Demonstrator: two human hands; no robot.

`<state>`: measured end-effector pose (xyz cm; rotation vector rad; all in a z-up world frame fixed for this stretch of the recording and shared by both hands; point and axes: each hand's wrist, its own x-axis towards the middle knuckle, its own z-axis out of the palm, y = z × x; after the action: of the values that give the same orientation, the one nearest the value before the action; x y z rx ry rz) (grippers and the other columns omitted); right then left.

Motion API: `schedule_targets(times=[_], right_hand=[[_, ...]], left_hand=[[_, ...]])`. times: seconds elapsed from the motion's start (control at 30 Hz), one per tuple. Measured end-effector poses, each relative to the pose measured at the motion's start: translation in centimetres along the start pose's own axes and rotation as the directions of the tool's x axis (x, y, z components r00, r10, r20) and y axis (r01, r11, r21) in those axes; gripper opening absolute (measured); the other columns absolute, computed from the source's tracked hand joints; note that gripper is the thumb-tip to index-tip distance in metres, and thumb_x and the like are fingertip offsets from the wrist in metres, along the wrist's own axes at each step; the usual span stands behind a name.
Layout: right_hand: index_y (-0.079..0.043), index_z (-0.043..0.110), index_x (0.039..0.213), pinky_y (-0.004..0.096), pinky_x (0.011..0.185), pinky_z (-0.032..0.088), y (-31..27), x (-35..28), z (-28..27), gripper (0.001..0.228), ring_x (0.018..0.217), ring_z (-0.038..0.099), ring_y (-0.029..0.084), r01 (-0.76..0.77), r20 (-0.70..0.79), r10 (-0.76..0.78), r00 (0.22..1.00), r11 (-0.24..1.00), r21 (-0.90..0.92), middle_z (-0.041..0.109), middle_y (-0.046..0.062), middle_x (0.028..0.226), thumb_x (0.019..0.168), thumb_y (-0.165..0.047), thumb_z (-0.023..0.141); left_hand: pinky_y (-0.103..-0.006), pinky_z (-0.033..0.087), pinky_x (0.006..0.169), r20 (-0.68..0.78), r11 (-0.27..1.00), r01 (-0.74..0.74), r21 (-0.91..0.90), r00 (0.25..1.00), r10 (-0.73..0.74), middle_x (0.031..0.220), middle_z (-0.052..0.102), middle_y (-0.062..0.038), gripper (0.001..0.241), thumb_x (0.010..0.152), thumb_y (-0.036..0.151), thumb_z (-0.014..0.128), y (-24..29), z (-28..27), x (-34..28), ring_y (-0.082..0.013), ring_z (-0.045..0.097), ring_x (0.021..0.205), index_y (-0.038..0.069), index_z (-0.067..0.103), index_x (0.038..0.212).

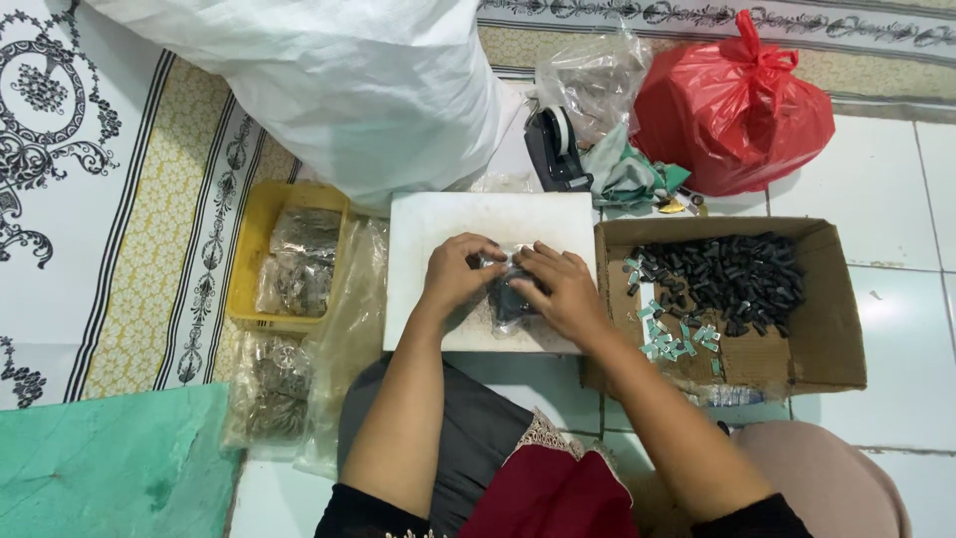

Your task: Sorting small black fasteners from a box and placing them into small plastic bags.

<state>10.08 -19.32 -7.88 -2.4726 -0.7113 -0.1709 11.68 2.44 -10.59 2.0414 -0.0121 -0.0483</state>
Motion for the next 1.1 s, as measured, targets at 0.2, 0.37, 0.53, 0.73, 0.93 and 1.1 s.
schedule_targets(times=[0.2,0.37,0.53,0.73,0.93,1.1], right_hand=[[-0.015,0.081,0.1,0.041,0.087,0.052,4.9,5.2,-4.7,0.013,0.102,0.074,0.03,-0.433,0.078,0.452,0.888,0.771,0.467,0.079,0.011,0.098,0.093,-0.023,0.074],[-0.023,0.081,0.106,0.032,0.071,0.053,22.3,9.3,1.4,0.021,0.087,0.074,0.017,-0.545,-0.089,0.615,0.784,0.749,0.377,0.076,-0.002,0.085,0.086,-0.031,0.083],[-0.017,0.081,0.11,0.045,0.086,0.056,24.2,12.3,3.2,0.024,0.1,0.071,0.034,-0.595,-0.005,0.605,0.796,0.784,0.176,0.076,0.008,0.098,0.094,-0.034,0.074],[-0.02,0.082,0.102,0.047,0.091,0.054,22.5,13.9,3.4,0.027,0.109,0.069,0.039,-0.66,0.138,0.65,0.748,0.75,0.042,0.077,0.011,0.102,0.085,-0.04,0.077],[-0.016,0.081,0.098,0.046,0.088,0.056,21.8,14.1,3.8,0.025,0.112,0.068,0.038,-0.783,0.168,0.769,0.616,0.577,0.231,0.075,0.016,0.111,0.077,-0.03,0.084],[0.001,0.075,0.108,0.055,0.086,0.054,20.6,14.5,2.0,0.052,0.115,0.066,0.044,-0.845,0.2,0.831,0.519,0.464,0.265,0.071,0.025,0.114,0.071,-0.032,0.093]], left_hand=[[-0.0353,0.057,0.09,0.013,1.0,0.031,0.004,0.999,-0.031,0.105,0.075,0.0,0.027,0.067,0.03,0.092,0.0,-0.1,-0.1,-0.0257,0.069,0.107,0.023,0.082,0.091],[-0.032,0.057,0.089,0.051,0.998,0.062,0.02,0.997,-0.063,0.106,0.075,0.002,0.03,0.064,0.03,0.092,-0.1,-0.1,0.1,-0.0237,0.068,0.108,0.026,0.082,0.092],[-0.0289,0.059,0.086,0.079,0.993,0.12,-0.006,0.99,-0.119,0.106,0.075,0.003,0.03,0.064,0.027,0.092,1.2,-0.8,0.4,-0.0224,0.069,0.106,0.025,0.082,0.092],[-0.0269,0.061,0.084,0.08,0.988,0.151,-0.032,0.986,-0.148,0.105,0.075,0.002,0.032,0.063,0.024,0.091,1.9,-1.1,0.1,-0.0222,0.07,0.103,0.023,0.082,0.094],[-0.0257,0.061,0.086,0.103,0.986,0.162,-0.029,0.982,-0.158,0.106,0.074,0.002,0.032,0.064,0.024,0.09,2.1,-1.3,0.1,-0.0215,0.069,0.106,0.024,0.082,0.095],[-0.0263,0.062,0.085,0.092,0.99,0.143,-0.015,0.986,-0.141,0.106,0.074,0.003,0.033,0.063,0.027,0.091,2.0,-1.2,0.0,-0.0207,0.069,0.106,0.025,0.082,0.095]])
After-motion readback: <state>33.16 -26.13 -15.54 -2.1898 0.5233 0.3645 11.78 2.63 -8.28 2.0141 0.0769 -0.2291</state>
